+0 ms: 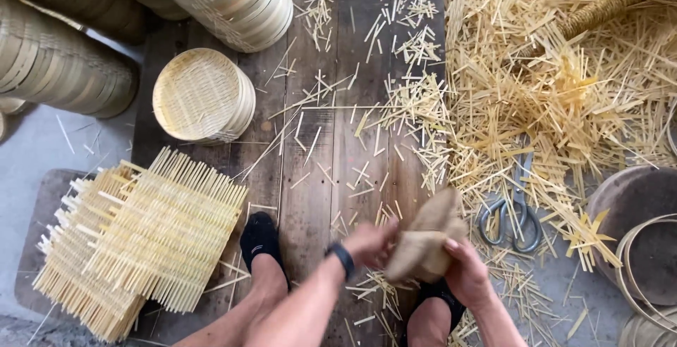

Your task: The person sits on the floor of a bamboo craft workshop and trims excess bamboo strips from the edges of round woven sieve mats. They lay each woven mat over a round wooden mold, cut off the overhanging strips with scissors, brush off clippings, and set the trimmed mat aside with a stack of finished mats.

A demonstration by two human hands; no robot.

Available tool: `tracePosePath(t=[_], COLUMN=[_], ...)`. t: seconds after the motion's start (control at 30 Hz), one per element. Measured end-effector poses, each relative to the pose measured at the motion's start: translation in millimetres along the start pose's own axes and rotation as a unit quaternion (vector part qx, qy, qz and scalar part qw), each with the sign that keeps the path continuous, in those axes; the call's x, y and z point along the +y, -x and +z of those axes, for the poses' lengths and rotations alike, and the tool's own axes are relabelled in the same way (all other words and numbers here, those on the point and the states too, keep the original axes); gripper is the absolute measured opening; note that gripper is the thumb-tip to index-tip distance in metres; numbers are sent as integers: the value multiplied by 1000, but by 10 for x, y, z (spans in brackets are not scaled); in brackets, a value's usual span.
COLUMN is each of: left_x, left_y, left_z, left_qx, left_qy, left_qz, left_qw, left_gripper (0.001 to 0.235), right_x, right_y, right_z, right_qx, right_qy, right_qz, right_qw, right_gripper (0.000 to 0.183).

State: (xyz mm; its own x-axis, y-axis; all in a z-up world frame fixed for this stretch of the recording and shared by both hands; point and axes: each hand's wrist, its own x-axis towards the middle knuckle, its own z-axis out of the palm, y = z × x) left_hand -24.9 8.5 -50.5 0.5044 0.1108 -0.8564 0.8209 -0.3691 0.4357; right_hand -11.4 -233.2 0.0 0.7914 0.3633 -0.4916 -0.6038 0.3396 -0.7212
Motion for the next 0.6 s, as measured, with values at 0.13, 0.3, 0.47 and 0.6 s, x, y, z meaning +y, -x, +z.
tracePosePath(t=[0.13, 0.3, 0.47, 0.6], left_x=[-329, -587, -1743, -2263], left_y=[227, 729, 679, 794], left_z=[91, -971, -1976, -2079], left_qx=[64, 303, 358, 364], left_qy=[314, 103, -443, -342], left_qz=[93, 198, -131, -212], left_qw=[943, 926, 812, 840], left_gripper=[55, 40, 97, 102], right_x=[-64, 363, 612, 598], right_y=[-23, -279, -267, -268], right_z=[338, 182, 240, 242], right_qx=[12, 17, 44, 45], right_qy=[-33, 22, 105, 99], right_qz=[116, 82, 76, 144], right_qw=[993, 996, 991, 984], right_gripper=[67, 53, 35, 38])
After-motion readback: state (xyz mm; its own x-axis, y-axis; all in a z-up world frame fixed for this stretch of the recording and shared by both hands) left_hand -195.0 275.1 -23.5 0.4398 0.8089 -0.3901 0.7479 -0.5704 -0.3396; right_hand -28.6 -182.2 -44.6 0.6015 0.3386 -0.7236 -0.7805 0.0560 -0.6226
